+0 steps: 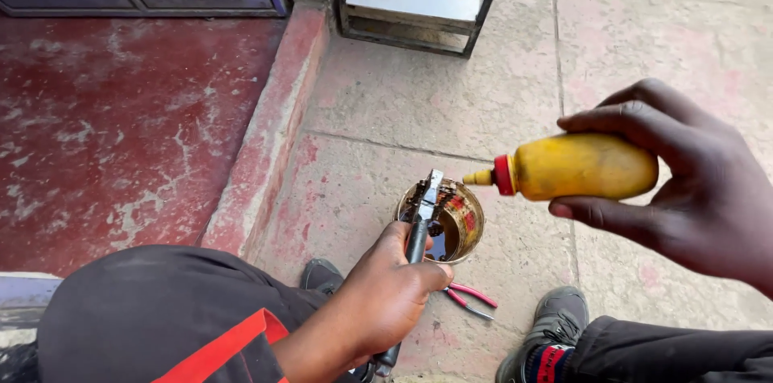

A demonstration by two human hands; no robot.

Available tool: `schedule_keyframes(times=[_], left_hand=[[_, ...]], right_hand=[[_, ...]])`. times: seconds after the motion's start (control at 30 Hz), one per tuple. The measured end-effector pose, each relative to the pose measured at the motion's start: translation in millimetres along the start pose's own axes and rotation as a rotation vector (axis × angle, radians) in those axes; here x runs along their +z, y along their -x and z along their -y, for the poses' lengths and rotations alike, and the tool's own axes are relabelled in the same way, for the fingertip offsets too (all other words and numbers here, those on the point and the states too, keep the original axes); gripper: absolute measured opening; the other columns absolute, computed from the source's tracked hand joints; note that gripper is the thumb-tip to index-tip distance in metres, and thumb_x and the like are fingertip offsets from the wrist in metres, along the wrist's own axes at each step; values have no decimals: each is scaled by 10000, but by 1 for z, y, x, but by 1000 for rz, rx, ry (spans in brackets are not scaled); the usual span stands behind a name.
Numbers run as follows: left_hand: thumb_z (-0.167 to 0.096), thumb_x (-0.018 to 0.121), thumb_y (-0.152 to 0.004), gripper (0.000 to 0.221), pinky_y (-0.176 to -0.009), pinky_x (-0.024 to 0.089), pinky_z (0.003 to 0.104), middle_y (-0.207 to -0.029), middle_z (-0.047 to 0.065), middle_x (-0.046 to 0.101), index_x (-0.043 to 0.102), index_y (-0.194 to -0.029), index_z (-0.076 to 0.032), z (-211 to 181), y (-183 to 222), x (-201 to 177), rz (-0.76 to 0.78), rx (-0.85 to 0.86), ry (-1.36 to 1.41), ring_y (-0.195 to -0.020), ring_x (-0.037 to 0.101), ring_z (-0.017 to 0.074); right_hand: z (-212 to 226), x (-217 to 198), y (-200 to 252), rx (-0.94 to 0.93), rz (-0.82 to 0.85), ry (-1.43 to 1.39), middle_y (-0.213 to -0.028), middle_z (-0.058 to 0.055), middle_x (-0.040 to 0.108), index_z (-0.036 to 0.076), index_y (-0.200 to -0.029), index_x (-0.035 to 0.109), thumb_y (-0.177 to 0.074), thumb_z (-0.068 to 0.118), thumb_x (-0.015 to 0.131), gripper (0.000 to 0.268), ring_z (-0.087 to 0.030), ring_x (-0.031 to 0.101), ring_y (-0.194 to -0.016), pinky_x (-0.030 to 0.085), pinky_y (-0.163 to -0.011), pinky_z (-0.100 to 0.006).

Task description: Cleaning and lubricating a bicycle chain using pliers, a brush, and oil.

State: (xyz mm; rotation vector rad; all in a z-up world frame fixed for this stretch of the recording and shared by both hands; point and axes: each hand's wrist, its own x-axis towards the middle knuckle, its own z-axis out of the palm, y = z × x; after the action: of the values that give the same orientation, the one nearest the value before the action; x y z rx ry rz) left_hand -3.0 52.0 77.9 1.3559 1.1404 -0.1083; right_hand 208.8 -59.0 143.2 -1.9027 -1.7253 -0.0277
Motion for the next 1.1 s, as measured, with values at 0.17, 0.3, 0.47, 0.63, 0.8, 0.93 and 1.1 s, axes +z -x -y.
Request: schedule_keyframes(times=[0.17, 0.3, 0.47, 0.63, 0.8, 0.93, 1.1], left_hand=[[-240, 622, -769, 233, -746, 397, 290, -878, -14, 559, 541, -976, -171, -3, 8, 6, 40, 36, 52, -797, 487, 133], [-285, 621, -729, 402, -833, 410, 263, -1009, -16, 611, 570, -1111, -172, -6, 5, 12, 34, 9, 5, -919, 541, 115], [-230, 635, -750, 241, -720, 376, 314, -839, -30, 476, 495, -939, -179, 1, -1, 23, 79, 111, 11, -770, 432, 125], [-239, 629, -744, 310, -784, 396, 278, -908, -47, 522, 539, -1037, -191, -4, -1, 26, 115, 89, -23, -836, 482, 106], [-241, 616, -773, 285, -646, 356, 334, -753, -32, 414, 567, -1052, -209, -6, 2, 27, 120, 66, -54, -679, 400, 130], [-268, 611, -755, 340, -815, 415, 279, -945, -49, 544, 544, -1081, -198, -1, -2, 29, 121, 118, -84, -857, 499, 106], [-280, 606, -750, 396, -827, 427, 279, -983, -57, 559, 549, -1135, -207, -3, -1, 27, 117, 85, -96, -885, 530, 105]], right_hand=[[-2, -1, 9, -48, -25, 67, -1059, -142, 629, 5, -1165, 676, -615, 241, 881, 633, -246, 605, -934, 482, -802, -340], [-6, -2, 14, 7, -16, 74, -1047, -94, 644, 68, -1127, 687, -606, 289, 879, 598, -215, 619, -887, 472, -779, -322], [-12, -2, 19, 20, -7, 104, -1020, -69, 634, 108, -1141, 694, -607, 340, 878, 611, -198, 622, -850, 467, -742, -314], [-16, -1, 23, 26, 1, 112, -1009, -73, 632, 100, -1139, 696, -620, 330, 874, 595, -204, 610, -849, 459, -736, -313], [-21, 0, 24, -4, -12, 98, -1027, -110, 628, 56, -1132, 692, -619, 306, 880, 601, -222, 607, -885, 468, -766, -320], [-19, -1, 25, 13, -1, 101, -1001, -92, 626, 74, -1126, 694, -624, 312, 882, 586, -210, 604, -840, 458, -737, -312], [-18, -3, 24, 0, -3, 100, -994, -100, 630, 60, -1122, 701, -625, 285, 887, 576, -209, 605, -824, 462, -712, -310]])
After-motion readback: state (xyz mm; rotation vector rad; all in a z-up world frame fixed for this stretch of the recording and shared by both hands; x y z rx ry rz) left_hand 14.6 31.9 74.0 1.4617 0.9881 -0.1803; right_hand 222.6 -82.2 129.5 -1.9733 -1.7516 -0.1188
